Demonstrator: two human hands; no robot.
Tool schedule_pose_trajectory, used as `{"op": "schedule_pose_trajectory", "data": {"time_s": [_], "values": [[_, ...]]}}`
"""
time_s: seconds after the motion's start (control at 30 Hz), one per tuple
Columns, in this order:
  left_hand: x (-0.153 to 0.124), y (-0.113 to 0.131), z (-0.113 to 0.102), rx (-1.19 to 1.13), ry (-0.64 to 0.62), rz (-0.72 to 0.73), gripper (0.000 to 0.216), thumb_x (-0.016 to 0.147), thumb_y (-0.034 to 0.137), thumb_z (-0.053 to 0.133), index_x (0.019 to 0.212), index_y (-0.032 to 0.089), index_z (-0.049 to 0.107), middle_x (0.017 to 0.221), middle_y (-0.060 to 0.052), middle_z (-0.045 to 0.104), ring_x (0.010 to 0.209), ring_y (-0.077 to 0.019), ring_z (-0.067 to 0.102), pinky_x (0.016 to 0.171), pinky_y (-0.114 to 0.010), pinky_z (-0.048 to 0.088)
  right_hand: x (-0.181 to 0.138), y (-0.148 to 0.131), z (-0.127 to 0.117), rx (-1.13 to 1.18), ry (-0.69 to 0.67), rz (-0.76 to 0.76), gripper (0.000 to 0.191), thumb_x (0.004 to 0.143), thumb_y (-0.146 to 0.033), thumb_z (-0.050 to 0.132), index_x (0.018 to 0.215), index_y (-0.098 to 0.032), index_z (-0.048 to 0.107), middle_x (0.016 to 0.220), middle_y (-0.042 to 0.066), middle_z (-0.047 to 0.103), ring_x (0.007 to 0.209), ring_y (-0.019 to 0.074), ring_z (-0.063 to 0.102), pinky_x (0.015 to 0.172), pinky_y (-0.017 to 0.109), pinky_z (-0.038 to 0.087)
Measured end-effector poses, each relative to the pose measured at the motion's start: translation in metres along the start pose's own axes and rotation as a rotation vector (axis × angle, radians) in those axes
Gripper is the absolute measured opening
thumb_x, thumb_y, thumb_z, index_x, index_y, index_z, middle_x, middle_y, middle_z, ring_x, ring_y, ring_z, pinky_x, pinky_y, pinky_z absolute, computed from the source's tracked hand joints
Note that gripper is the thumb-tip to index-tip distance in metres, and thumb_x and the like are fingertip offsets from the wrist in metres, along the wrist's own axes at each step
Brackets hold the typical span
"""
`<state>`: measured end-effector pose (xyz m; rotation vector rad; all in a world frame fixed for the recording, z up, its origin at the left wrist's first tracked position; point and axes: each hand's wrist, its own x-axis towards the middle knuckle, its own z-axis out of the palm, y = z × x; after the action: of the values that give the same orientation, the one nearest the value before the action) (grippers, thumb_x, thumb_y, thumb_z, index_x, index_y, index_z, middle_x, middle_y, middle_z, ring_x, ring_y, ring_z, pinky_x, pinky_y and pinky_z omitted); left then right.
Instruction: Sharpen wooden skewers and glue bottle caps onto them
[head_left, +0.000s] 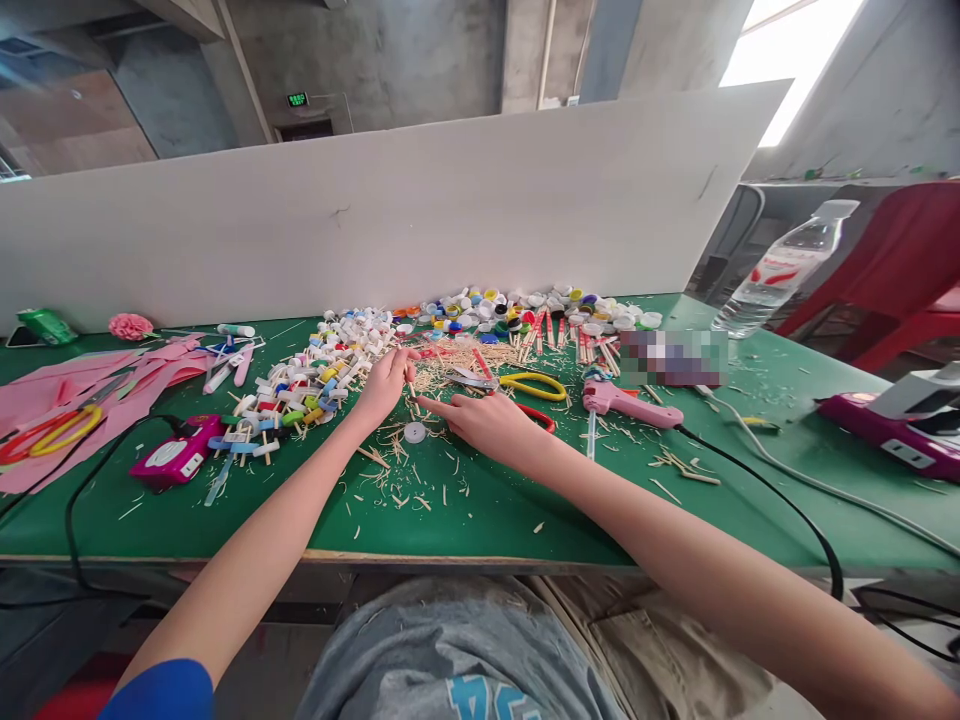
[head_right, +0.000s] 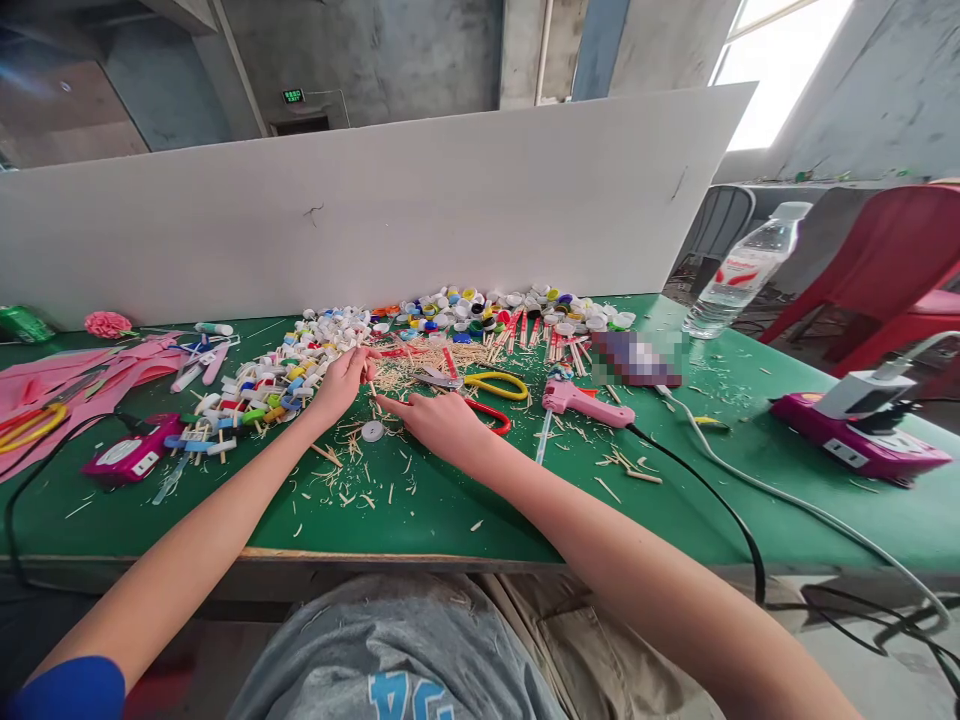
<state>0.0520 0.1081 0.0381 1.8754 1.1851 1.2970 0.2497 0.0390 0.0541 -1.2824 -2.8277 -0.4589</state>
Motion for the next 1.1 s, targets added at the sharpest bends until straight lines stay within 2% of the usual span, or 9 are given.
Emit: {"op": "schedule_pose_trajectory", "data": {"time_s": [0.27,0.4,0.53,0.7,0.93,1.1], "values": [[-0.002,0.005,0.001,0.001,-0.002,-0.014,0.039,0.100,0.046,0.030,0.093,0.019,0.058,0.067,-0.001,0.048,0.063,-0.0141,0.047,0.063,-0.026,0.040,0.000,0.008,0.003,0.200,-0.005,-0.055,0.054,0.097,-0.024,0.035,0.151,-0.032,0.038,0.093,0.006,0.071,0.070,0.0152,0.062,0.052,0.027,0.023],[-0.001,0.004,0.002,0.006,-0.004,-0.012,0.040,0.100,0.046,0.031,0.094,0.019,0.059,0.066,-0.001,0.049,0.062,-0.0145,0.049,0.064,-0.027,0.042,-0.001,0.011,0.003,0.222,0.020,-0.054,0.054,0.098,-0.026,0.034,0.152,-0.034,0.036,0.092,0.004,0.071,0.067,0.0139,0.058,0.052,0.027,0.024],[-0.001,0.002,0.001,0.021,-0.012,0.007,0.041,0.100,0.046,0.030,0.096,0.019,0.060,0.067,-0.001,0.050,0.064,-0.0150,0.051,0.066,-0.027,0.043,0.000,0.010,-0.001,0.150,0.018,0.001,0.055,0.100,-0.025,0.031,0.154,-0.032,0.029,0.094,0.007,0.069,0.061,0.0125,0.052,0.050,0.028,0.020],[-0.003,0.004,0.000,0.037,-0.024,0.002,0.043,0.099,0.048,0.029,0.097,0.019,0.061,0.068,-0.002,0.051,0.065,-0.0157,0.051,0.067,-0.028,0.043,0.003,0.010,-0.002,0.168,0.030,-0.030,0.058,0.098,-0.023,0.033,0.155,-0.030,0.027,0.092,0.007,0.069,0.064,0.0128,0.053,0.050,0.028,0.019],[-0.003,0.005,0.000,0.028,-0.029,0.016,0.042,0.099,0.049,0.029,0.096,0.020,0.060,0.067,-0.001,0.049,0.065,-0.0156,0.050,0.066,-0.027,0.043,-0.001,0.007,-0.006,0.158,-0.037,-0.034,0.055,0.097,-0.024,0.035,0.152,-0.032,0.036,0.088,0.007,0.071,0.062,0.0126,0.056,0.050,0.027,0.019],[-0.003,0.006,0.001,-0.007,-0.029,-0.008,0.041,0.098,0.051,0.031,0.096,0.019,0.058,0.067,-0.001,0.049,0.065,-0.0162,0.049,0.068,-0.028,0.042,-0.003,0.010,0.000,0.195,-0.013,-0.048,0.054,0.096,-0.025,0.036,0.149,-0.035,0.040,0.087,0.004,0.071,0.060,0.0120,0.056,0.050,0.026,0.020]]}}
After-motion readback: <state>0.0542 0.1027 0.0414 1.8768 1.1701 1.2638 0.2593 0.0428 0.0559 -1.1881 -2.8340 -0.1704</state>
